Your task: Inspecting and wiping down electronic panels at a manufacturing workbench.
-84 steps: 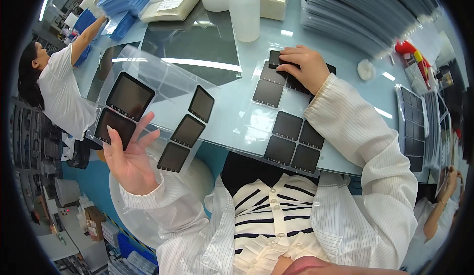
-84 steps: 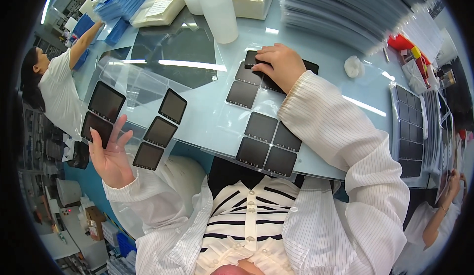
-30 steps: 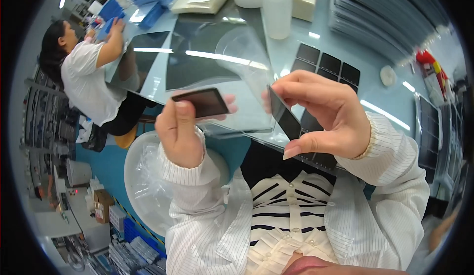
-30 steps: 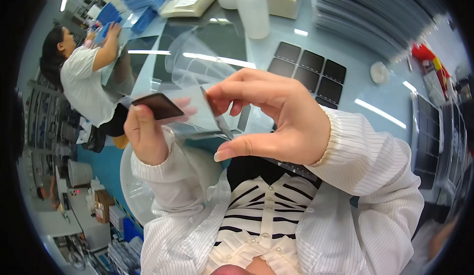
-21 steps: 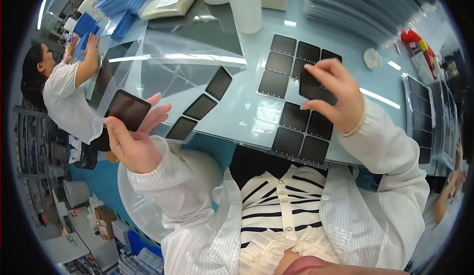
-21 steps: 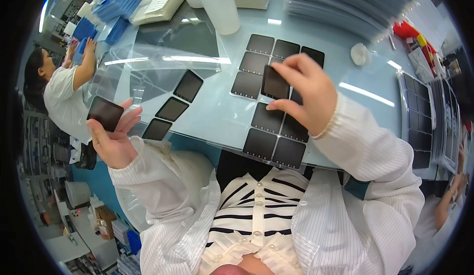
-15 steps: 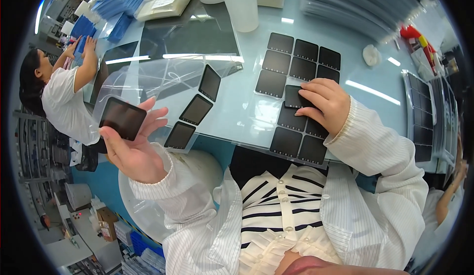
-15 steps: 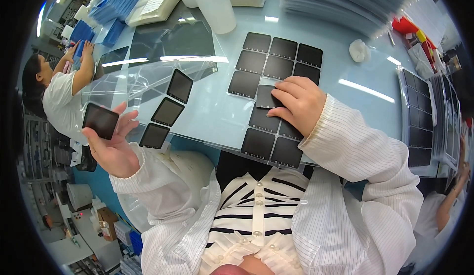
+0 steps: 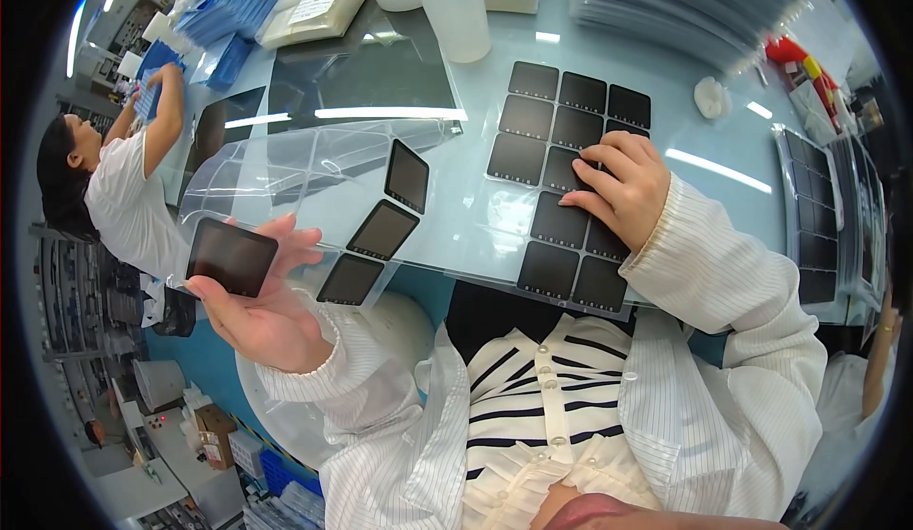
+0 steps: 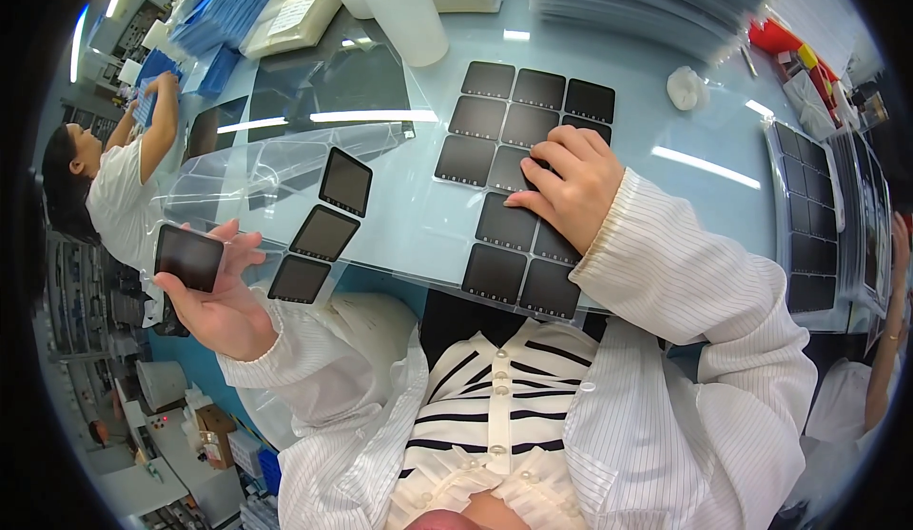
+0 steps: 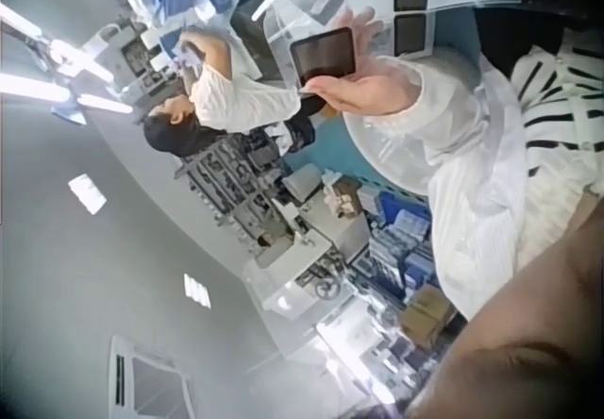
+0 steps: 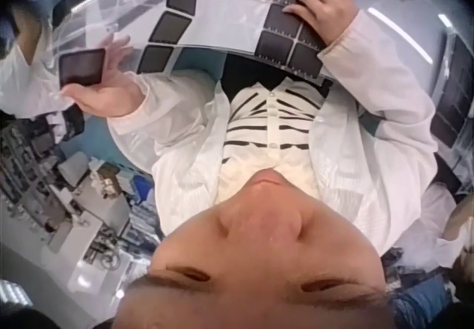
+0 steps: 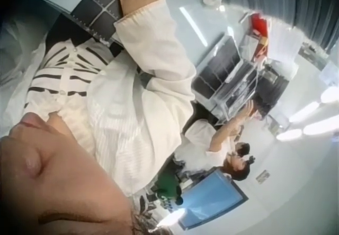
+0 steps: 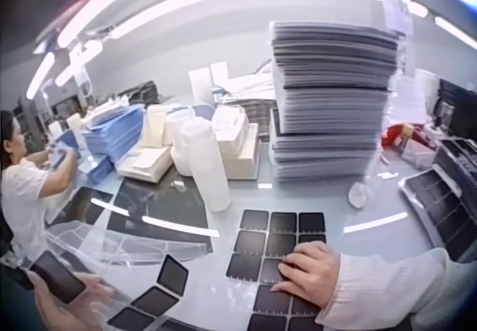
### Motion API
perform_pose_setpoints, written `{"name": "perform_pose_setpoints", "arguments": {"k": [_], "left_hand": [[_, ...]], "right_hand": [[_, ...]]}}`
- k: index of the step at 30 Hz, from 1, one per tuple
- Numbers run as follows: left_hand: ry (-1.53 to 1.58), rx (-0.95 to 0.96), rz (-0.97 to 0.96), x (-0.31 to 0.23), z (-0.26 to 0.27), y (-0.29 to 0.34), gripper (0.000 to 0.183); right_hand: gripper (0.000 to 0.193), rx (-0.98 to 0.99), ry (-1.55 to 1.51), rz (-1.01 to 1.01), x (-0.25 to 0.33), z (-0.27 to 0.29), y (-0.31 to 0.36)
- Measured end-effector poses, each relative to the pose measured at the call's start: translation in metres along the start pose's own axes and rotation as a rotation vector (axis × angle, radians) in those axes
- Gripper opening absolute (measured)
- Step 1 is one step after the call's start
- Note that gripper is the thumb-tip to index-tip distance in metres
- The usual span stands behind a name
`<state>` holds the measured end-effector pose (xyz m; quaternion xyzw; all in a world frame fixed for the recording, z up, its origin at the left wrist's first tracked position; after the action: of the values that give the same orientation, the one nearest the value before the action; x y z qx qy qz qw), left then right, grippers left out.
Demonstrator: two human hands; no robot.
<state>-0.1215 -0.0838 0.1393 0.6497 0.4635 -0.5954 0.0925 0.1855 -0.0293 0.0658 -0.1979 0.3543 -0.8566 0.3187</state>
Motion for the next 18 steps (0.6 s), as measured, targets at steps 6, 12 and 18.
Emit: {"name": "perform_pose_setpoints", "arguments": {"k": [6,12,18], "left_hand": [[0.038,0.051,-0.046,-0.006,-0.002,0.006,0.061],[0.091,0.102,-0.046,-0.012,-0.002,0.008,0.063],[0.070,0.233,-0.032,-0.009,-0.024,0.025,0.061]], "right_hand": [[0.035,0.007,0.064,0.007,0.002,0.001,-0.001],[0.040,0.131,0.038,-0.067,0.000,0.001,-0.007],[0.050,-0.020,-0.488,-0.090,0.039,0.024,-0.052]]}}
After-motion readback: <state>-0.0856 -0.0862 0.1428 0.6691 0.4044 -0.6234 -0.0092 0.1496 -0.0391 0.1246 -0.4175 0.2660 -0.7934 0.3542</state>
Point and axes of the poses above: each hand's wrist, its own y-axis away from the middle knuckle, its own z-axis out of the back of the hand, x = y × z, the point moved 5 cm from there along -y, towards the middle knuckle, and after that the axes turned 14 degrees about -x, right-handed, at the moved point
